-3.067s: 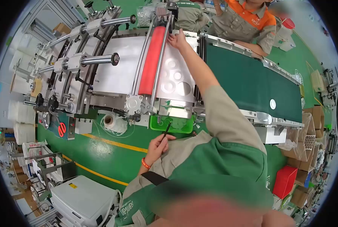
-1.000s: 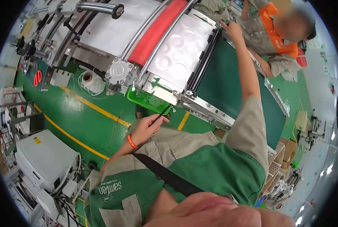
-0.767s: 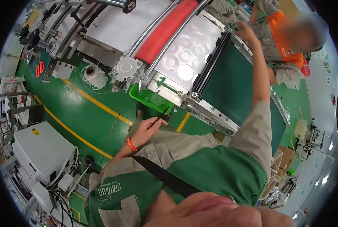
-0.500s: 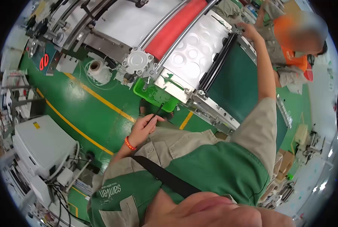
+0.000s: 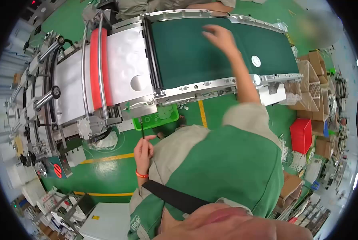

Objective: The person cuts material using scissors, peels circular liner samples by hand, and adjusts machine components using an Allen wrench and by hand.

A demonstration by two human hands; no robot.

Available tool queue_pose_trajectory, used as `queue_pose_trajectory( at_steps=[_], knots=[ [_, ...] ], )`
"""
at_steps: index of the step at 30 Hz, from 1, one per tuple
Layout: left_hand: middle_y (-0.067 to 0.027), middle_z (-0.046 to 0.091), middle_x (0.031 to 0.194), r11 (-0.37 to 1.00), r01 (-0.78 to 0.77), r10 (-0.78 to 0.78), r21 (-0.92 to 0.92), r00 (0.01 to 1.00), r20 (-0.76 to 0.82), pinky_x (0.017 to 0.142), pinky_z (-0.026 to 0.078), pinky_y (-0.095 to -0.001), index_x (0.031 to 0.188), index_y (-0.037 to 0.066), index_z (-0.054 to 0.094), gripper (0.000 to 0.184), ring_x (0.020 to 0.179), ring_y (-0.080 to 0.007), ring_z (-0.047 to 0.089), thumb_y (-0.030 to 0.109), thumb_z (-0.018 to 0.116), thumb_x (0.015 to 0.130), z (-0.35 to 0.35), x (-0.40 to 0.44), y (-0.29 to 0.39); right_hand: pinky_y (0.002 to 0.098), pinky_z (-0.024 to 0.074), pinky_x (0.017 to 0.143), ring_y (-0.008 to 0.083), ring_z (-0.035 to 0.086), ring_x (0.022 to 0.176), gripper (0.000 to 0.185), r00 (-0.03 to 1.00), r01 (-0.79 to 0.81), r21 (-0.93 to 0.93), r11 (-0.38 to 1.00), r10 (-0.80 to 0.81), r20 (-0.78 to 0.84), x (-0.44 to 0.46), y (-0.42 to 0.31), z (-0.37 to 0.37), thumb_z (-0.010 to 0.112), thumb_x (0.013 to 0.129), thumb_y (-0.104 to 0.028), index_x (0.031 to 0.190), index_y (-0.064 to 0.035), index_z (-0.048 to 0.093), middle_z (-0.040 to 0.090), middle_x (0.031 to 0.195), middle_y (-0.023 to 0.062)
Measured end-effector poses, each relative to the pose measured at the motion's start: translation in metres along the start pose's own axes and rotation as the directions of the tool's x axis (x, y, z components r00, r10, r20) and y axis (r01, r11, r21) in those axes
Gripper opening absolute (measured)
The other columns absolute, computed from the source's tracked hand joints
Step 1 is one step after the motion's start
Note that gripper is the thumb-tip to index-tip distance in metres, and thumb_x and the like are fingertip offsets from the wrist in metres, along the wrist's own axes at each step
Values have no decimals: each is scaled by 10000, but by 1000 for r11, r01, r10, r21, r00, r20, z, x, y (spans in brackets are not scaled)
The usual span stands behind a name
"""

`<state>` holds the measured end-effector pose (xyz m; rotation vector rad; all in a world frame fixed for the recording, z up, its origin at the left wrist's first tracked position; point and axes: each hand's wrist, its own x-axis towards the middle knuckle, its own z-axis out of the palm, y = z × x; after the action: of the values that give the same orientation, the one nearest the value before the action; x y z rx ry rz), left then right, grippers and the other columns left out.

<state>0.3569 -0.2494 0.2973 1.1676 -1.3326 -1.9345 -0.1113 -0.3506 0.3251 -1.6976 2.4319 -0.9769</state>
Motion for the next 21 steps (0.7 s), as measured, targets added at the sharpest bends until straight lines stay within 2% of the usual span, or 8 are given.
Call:
queue_pose_trajectory(
  at_steps=[2, 4, 7, 9, 11, 13, 19, 21],
  knots=[
    [33, 435, 560, 998, 13, -16, 59, 999, 42, 463, 291, -194, 1049, -7, 571, 293, 490, -32, 371, 212, 397, 961, 3, -1, -5, 317, 481, 755, 248, 632, 843, 303, 988, -142, -140, 980, 133, -73, -39, 58, -37, 573, 819, -293, 1027, -83, 639, 652, 959, 118],
    [7, 483, 567, 979, -16, -1, 204, 997, 81, 496, 355, -231, 1055, 26, 569, 261, 515, -66, 452, 209, 417, 949, 5, 1, 5, 252, 438, 668, 115, 550, 724, 186, 976, -216, 320, 922, 194, 98, -73, 26, -78, 585, 849, -154, 957, -16, 647, 626, 794, 46],
    [-37, 552, 590, 946, 73, -86, 316, 996, 27, 542, 411, -281, 1042, 66, 553, 228, 560, -133, 545, 235, 447, 932, 5, -14, 15, 290, 438, 656, 165, 555, 699, 263, 848, 39, 821, 569, -453, 274, -91, -43, -64, 654, 783, -250, 732, 7, 627, 610, 750, 74],
    [-61, 585, 618, 900, -1, -9, 435, 1000, 21, 565, 435, -316, 1034, 68, 527, 239, 590, -167, 585, 269, 467, 920, -4, -20, 6, 339, 476, 652, 251, 598, 660, 125, 521, -256, 954, 154, -810, 270, -104, -124, -11, 652, 667, -98, 653, 25, 631, 622, 678, 146],
    [-74, 595, 640, 914, -100, 122, 392, 992, -32, 549, 424, -359, 1043, 55, 490, 241, 588, -245, 574, 241, 488, 890, -15, -24, 1, 401, 464, 808, 311, 590, 837, 231, 581, -107, 922, 373, -729, 362, -155, -211, 26, 559, 682, 83, 897, 48, 633, 620, 944, 189],
    [-88, 602, 656, 840, -71, 182, 538, 971, -156, 553, 427, -371, 1029, 38, 476, 263, 604, -268, 580, 240, 509, 863, -32, -32, -14, 431, 438, 835, 350, 561, 901, 429, 250, 553, 751, 360, -932, 262, -187, -268, 65, 556, 748, 55, 1174, 30, 516, 554, 1111, 187],
    [-143, 603, 678, 847, 149, 156, 510, 848, -507, 575, 442, -397, 1005, 6, 440, 343, 670, -296, 605, 223, 584, 782, -153, -114, -63, 362, 454, 683, 321, 557, 808, 565, 104, 345, 798, 495, -865, 491, -279, -360, 200, 579, 839, -73, 1348, -20, 341, 574, 988, 182],
    [-158, 606, 715, 928, 127, 82, 351, 848, -523, 589, 456, -377, 1061, 7, 427, 414, 699, -282, 614, 243, 611, 775, -200, -153, -98, 331, 447, 632, 232, 552, 681, 546, -188, 242, 737, 631, -715, 674, -311, -405, 242, 581, 861, -117, 1354, -60, 353, 596, 825, 159]
  ],
)
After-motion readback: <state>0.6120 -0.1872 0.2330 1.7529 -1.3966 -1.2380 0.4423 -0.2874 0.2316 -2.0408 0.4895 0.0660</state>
